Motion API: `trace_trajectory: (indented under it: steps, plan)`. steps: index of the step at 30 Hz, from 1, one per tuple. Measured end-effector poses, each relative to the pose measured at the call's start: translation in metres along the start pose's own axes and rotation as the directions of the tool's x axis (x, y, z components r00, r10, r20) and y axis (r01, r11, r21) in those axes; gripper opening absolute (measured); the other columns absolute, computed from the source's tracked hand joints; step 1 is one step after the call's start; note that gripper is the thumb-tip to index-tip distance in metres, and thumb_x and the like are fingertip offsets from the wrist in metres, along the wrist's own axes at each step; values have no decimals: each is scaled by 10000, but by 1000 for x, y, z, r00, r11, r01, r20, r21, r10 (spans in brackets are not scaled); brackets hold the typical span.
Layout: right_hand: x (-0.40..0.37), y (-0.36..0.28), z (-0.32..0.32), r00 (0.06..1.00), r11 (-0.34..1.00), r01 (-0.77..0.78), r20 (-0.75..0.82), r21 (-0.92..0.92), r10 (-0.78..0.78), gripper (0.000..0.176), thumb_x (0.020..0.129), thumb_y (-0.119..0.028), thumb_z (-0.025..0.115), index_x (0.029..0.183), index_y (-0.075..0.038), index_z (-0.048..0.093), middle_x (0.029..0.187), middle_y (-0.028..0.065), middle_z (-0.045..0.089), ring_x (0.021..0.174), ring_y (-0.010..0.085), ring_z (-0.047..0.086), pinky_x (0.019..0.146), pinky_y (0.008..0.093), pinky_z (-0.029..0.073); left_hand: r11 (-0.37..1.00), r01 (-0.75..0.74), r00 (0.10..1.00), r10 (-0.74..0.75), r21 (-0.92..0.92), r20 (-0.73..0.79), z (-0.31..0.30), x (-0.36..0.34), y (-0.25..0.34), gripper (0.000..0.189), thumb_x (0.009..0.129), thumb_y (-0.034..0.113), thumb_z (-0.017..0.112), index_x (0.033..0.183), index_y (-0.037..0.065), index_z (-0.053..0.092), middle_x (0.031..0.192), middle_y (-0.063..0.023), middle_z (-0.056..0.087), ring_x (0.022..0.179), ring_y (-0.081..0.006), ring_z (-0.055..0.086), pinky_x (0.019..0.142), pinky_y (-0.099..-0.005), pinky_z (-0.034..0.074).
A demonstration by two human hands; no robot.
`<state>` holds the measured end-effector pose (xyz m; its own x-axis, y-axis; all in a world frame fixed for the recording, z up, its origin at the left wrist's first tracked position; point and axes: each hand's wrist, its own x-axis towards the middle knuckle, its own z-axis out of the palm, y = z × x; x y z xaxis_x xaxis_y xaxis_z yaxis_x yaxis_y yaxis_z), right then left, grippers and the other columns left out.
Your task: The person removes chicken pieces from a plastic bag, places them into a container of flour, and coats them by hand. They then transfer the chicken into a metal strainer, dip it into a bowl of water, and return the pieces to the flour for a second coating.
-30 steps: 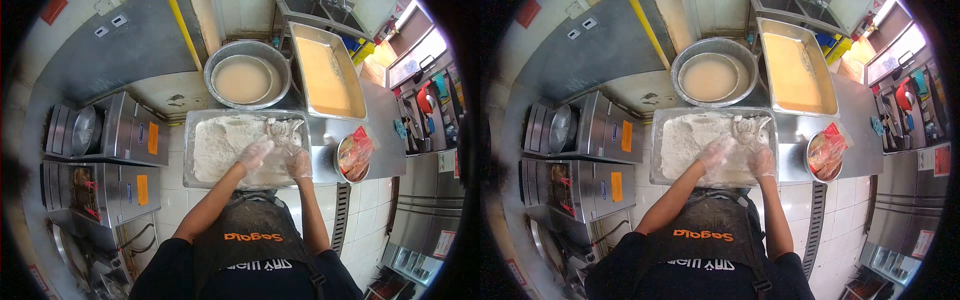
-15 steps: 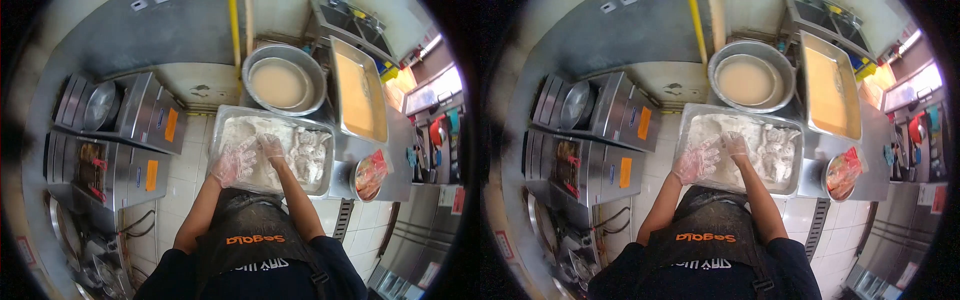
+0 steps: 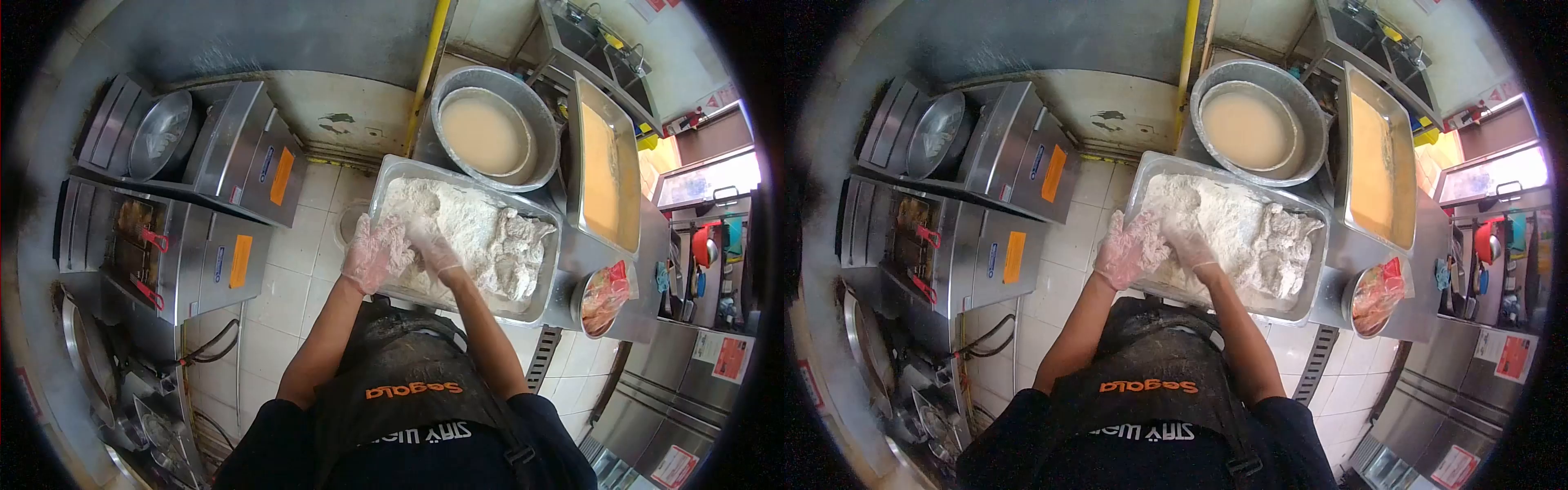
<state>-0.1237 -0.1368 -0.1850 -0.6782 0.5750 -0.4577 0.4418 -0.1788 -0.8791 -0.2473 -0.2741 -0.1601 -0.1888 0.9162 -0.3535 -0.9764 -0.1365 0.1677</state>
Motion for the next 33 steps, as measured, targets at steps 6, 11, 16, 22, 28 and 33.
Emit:
trace_trajectory:
  steps: [6, 11, 16, 22, 28, 33]
  plan:
    - [16, 16, -19, 998, 993, -38, -39, 108, 43, 345, 913, -344, 622, 965, -7, 673, 733, 37, 643, 615, 123, 575, 531, 278, 444, 990, -8, 994, 23, -143, 107, 26, -6, -4, 770, 977, 633, 180, 1494, 75, 300, 1544, -156, 288, 1401, -354, 273, 1154, -525, 186]
    - [-8, 16, -11, 992, 946, -85, 112, 312, 52, 336, 914, -365, 620, 941, -38, 692, 747, 60, 649, 643, 141, 594, 557, 289, 460, 982, -26, 971, 69, -185, 228, 7, -1, -4, 762, 976, 633, 180, 1497, 90, 299, 1537, -142, 303, 1376, -347, 308, 1157, -542, 169]
    - [11, 31, -14, 998, 983, -41, 58, 178, 31, 304, 919, -345, 611, 975, -56, 690, 843, 66, 644, 675, 166, 603, 599, 311, 487, 993, -59, 988, 73, -99, 135, 34, -7, -7, 750, 978, 631, 190, 1496, 102, 308, 1537, -138, 306, 1332, -341, 360, 1135, -536, 209]
    - [42, 21, -16, 982, 823, -18, 164, 567, -91, 338, 904, -295, 633, 1100, -20, 645, 812, 55, 629, 650, 146, 571, 600, 353, 494, 998, 61, 996, -60, -20, 73, 46, -16, -16, 718, 989, 598, 246, 1484, 84, 329, 1526, -137, 330, 1327, -316, 387, 1134, -500, 247]
    - [33, 16, 11, 987, 858, -47, -111, 511, 120, 185, 836, -155, 707, 862, -7, 599, 759, 49, 592, 590, 129, 540, 498, 292, 453, 997, 23, 997, -17, 75, -74, 15, -40, -29, 593, 1022, 460, 311, 1469, 73, 351, 1514, -124, 356, 1363, -293, 376, 1152, -440, 268]
    - [45, 35, 2, 997, 904, -4, -71, 428, 37, 340, 811, -272, 731, 892, 21, 579, 769, 110, 614, 651, 198, 593, 572, 350, 486, 968, -38, 998, 51, 247, -47, 5, -88, -41, 536, 1032, 388, 340, 1462, 67, 348, 1498, -113, 382, 1372, -313, 369, 1155, -459, 280]
